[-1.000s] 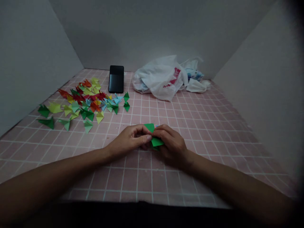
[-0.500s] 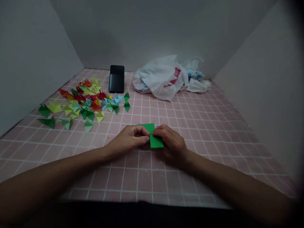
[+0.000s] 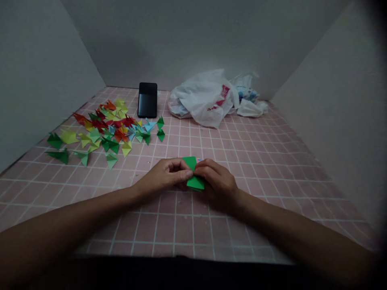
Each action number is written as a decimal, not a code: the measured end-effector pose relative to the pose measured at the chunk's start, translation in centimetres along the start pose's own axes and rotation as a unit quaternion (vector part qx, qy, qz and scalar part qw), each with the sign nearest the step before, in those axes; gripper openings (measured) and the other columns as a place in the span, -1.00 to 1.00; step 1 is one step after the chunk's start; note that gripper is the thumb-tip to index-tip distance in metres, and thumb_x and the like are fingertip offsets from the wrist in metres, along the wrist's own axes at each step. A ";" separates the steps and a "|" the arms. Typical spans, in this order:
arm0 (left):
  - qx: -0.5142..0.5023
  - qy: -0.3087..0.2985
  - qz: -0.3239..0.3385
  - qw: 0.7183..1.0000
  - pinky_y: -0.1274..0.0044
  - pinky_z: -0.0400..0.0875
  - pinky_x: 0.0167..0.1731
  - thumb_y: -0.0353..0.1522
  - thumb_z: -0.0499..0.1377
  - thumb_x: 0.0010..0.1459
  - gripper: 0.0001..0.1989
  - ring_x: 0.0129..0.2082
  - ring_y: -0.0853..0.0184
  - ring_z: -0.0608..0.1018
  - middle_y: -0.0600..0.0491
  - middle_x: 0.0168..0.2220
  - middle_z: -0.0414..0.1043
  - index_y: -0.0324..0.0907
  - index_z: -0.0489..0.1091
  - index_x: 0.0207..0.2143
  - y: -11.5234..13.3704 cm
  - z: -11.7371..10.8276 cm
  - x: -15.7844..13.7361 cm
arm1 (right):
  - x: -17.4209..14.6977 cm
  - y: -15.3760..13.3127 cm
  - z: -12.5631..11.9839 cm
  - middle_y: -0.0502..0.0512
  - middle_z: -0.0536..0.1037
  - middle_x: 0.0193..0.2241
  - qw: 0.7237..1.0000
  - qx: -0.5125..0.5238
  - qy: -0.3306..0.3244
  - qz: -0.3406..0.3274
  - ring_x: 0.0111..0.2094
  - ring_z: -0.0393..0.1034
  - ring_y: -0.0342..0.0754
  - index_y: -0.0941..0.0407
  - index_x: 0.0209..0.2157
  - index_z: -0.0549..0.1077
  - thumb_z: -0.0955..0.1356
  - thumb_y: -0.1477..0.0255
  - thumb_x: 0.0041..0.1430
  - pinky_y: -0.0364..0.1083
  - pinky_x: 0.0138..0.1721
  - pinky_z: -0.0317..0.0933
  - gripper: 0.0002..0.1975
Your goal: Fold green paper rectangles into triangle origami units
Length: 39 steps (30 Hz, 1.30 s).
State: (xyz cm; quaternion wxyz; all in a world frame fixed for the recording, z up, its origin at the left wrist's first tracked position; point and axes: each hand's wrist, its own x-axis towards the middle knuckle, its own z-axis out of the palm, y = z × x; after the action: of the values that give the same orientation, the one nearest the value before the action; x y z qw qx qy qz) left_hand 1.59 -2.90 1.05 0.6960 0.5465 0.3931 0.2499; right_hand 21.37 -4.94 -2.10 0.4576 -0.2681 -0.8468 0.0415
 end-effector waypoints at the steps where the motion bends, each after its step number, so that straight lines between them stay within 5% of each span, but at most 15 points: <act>1: 0.006 0.001 -0.001 1.000 0.57 0.36 -0.38 -0.28 0.32 0.06 -0.80 -0.47 0.43 0.47 0.14 -0.49 0.42 -0.21 0.39 -0.43 0.0 0.0 0.1 | 0.0 -0.1 0.0 0.10 0.47 -0.38 1.000 0.000 -0.002 0.009 -0.35 0.41 -0.03 0.08 -0.23 0.38 0.30 0.57 0.34 -0.07 -0.34 0.36 -0.90; 19: -0.029 0.015 -0.039 0.999 0.59 0.39 -0.39 -0.35 0.34 0.02 -0.83 -0.50 0.46 0.52 0.12 -0.53 0.50 -0.23 0.41 -0.47 -0.2 -0.3 0.2 | 0.1 0.3 0.3 0.03 0.45 -0.43 0.999 0.031 0.012 0.009 -0.44 0.35 -0.08 0.06 -0.15 0.34 0.29 0.54 0.35 -0.12 -0.45 0.27 -0.90; 26: -0.017 0.002 -0.037 0.999 0.60 0.35 -0.43 -0.33 0.34 0.04 -0.82 -0.53 0.45 0.52 0.09 -0.56 0.51 -0.23 0.43 -0.48 -0.2 -0.6 0.3 | -0.7 0.7 0.2 0.04 0.56 -0.30 0.992 0.092 -0.019 0.082 -0.34 0.48 -0.09 0.05 -0.05 0.36 0.32 0.60 0.24 -0.12 -0.34 0.37 -0.73; 28: -0.003 0.011 -0.021 1.000 0.60 0.35 -0.43 -0.32 0.34 0.04 -0.81 -0.52 0.44 0.52 0.08 -0.55 0.52 -0.24 0.43 -0.47 -0.2 -0.7 0.4 | -0.7 0.7 0.2 0.03 0.56 -0.29 0.975 0.155 -0.022 0.158 -0.33 0.50 -0.09 0.04 -0.02 0.36 0.34 0.61 0.22 -0.13 -0.35 0.37 -0.68; 31: 0.000 0.039 0.007 0.999 0.60 0.35 -0.43 -0.31 0.34 0.04 -0.81 -0.52 0.45 0.51 0.10 -0.55 0.52 -0.23 0.41 -0.46 -0.3 -0.7 0.5 | -0.2 0.7 0.1 -0.04 0.49 -0.38 0.905 0.302 -0.004 0.300 -0.43 0.44 -0.14 0.03 -0.05 0.34 0.33 0.57 0.26 -0.16 -0.43 0.33 -0.74; 34: -0.006 0.039 0.014 0.999 0.59 0.36 -0.43 -0.30 0.34 0.04 -0.80 -0.54 0.45 0.50 0.11 -0.55 0.52 -0.23 0.41 -0.43 -0.4 -0.6 0.6 | 0.3 0.8 0.0 -0.06 0.45 -0.40 0.853 0.387 0.014 0.349 -0.44 0.40 -0.16 0.03 -0.09 0.35 0.39 0.51 0.23 -0.18 -0.45 0.31 -0.76; 39: -0.001 0.012 0.011 1.000 0.56 0.42 -0.39 -0.22 0.30 0.13 -0.76 -0.50 0.43 0.54 0.08 -0.51 0.53 -0.23 0.45 -0.37 -0.7 -0.6 0.6 | 0.2 0.7 0.2 -0.04 0.46 -0.37 0.852 0.390 0.021 0.348 -0.43 0.38 -0.16 0.01 -0.12 0.38 0.39 0.50 0.23 -0.18 -0.47 0.30 -0.79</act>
State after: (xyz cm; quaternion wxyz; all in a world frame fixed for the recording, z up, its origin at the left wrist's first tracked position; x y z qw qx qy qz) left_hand 1.40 -2.28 0.13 0.6888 0.5472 0.3951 0.2645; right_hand 21.37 -4.21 -2.31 0.4979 -0.3458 -0.6025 0.5191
